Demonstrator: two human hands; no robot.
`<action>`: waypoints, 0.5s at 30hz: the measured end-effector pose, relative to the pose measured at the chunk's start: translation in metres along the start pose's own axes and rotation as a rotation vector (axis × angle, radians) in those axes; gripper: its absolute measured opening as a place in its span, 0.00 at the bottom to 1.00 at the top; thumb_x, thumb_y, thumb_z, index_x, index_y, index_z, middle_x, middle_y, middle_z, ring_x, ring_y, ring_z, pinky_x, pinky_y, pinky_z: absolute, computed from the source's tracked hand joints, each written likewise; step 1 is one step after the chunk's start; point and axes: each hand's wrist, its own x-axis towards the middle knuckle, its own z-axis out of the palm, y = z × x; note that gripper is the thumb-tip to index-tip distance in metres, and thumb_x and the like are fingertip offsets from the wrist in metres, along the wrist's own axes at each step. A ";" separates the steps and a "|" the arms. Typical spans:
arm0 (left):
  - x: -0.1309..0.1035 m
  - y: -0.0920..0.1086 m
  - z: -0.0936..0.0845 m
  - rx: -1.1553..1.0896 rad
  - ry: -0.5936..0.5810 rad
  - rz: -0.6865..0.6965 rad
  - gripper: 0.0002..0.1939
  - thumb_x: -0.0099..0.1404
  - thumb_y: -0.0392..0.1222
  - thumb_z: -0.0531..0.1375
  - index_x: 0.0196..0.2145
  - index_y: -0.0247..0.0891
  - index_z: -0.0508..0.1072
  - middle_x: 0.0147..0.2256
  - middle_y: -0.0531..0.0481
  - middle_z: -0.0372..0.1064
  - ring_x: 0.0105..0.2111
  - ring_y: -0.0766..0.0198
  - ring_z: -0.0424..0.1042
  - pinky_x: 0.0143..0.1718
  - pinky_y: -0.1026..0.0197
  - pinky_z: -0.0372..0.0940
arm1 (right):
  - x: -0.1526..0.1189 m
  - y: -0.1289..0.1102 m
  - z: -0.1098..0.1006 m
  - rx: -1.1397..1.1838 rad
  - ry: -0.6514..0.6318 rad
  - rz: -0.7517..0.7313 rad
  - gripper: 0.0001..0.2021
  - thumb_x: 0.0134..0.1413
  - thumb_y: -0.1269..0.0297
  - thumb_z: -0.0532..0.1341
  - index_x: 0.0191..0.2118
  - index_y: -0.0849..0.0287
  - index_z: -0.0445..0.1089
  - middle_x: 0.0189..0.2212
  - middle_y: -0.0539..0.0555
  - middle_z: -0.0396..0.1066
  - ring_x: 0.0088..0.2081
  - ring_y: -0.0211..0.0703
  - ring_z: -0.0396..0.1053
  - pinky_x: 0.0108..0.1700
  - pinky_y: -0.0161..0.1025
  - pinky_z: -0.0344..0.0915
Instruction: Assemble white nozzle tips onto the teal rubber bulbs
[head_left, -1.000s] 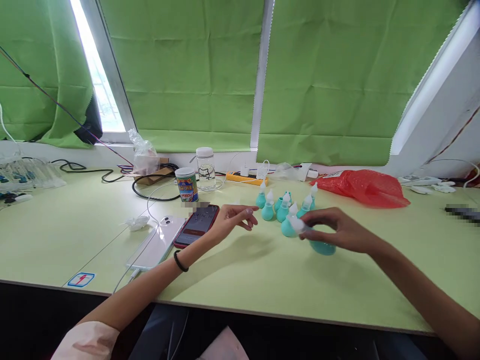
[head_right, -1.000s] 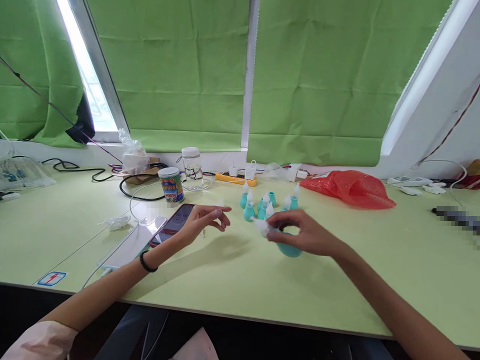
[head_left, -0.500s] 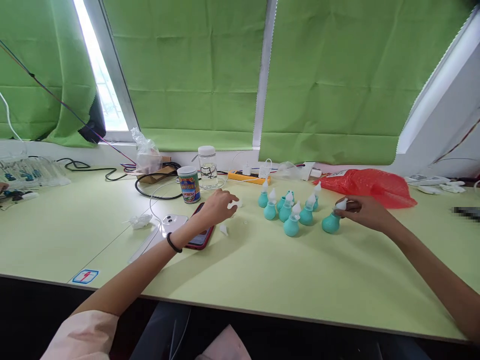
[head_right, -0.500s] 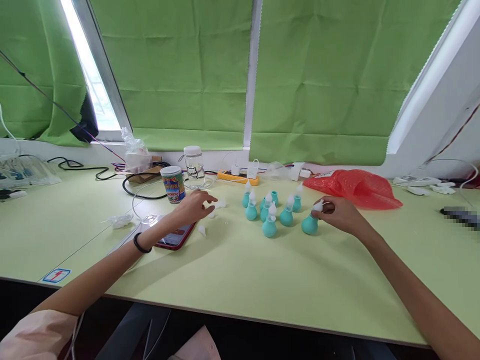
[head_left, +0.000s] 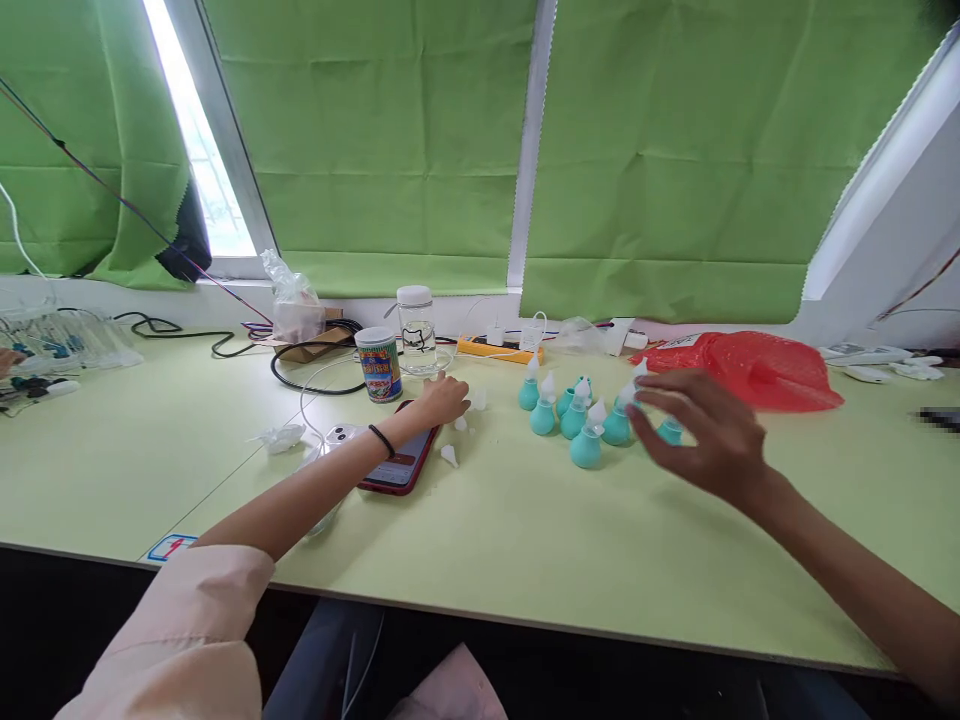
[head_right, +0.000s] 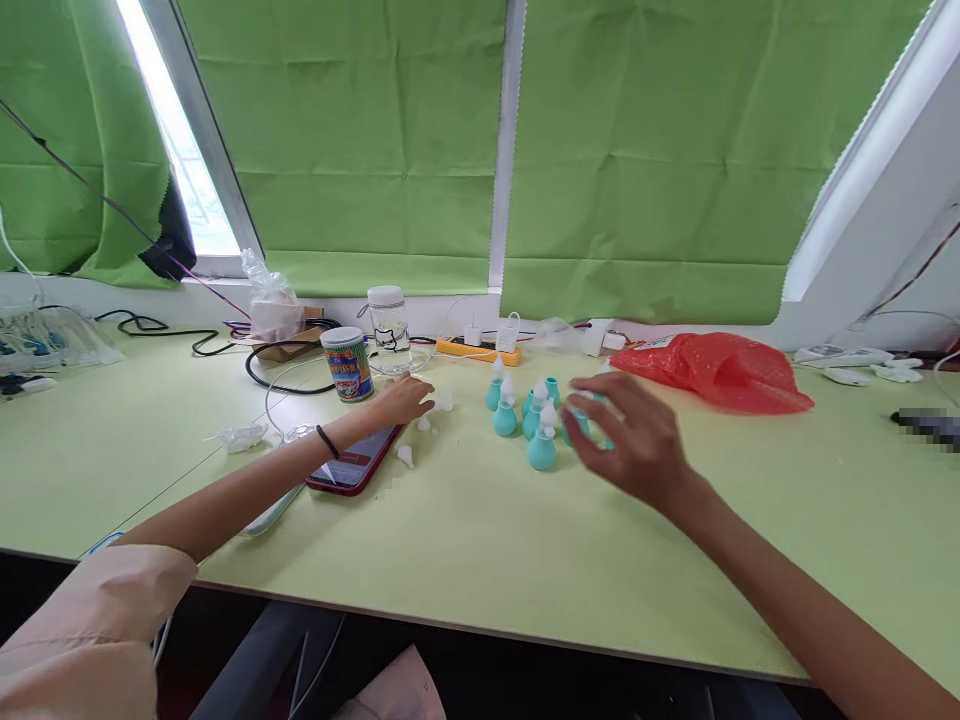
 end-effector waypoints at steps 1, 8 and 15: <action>0.006 -0.002 0.003 -0.013 -0.011 -0.006 0.16 0.56 0.44 0.50 0.41 0.34 0.66 0.38 0.40 0.64 0.43 0.51 0.58 0.37 0.51 0.57 | 0.005 -0.016 0.003 0.082 -0.062 -0.059 0.04 0.45 0.67 0.56 0.31 0.55 0.64 0.33 0.54 0.67 0.35 0.43 0.65 0.36 0.41 0.63; 0.026 -0.007 0.015 -0.125 0.018 -0.024 0.16 0.49 0.38 0.56 0.38 0.34 0.67 0.37 0.42 0.66 0.39 0.56 0.64 0.37 0.58 0.59 | 0.023 -0.086 0.042 0.367 -0.378 -0.156 0.06 0.49 0.70 0.51 0.31 0.60 0.64 0.31 0.56 0.66 0.34 0.42 0.63 0.29 0.37 0.61; 0.003 0.008 -0.016 -0.356 0.192 -0.001 0.19 0.53 0.42 0.53 0.44 0.36 0.62 0.31 0.49 0.67 0.30 0.65 0.67 0.34 0.63 0.61 | 0.007 -0.084 0.057 0.594 -0.361 0.188 0.13 0.47 0.66 0.55 0.42 0.59 0.59 0.30 0.54 0.65 0.29 0.38 0.63 0.29 0.36 0.63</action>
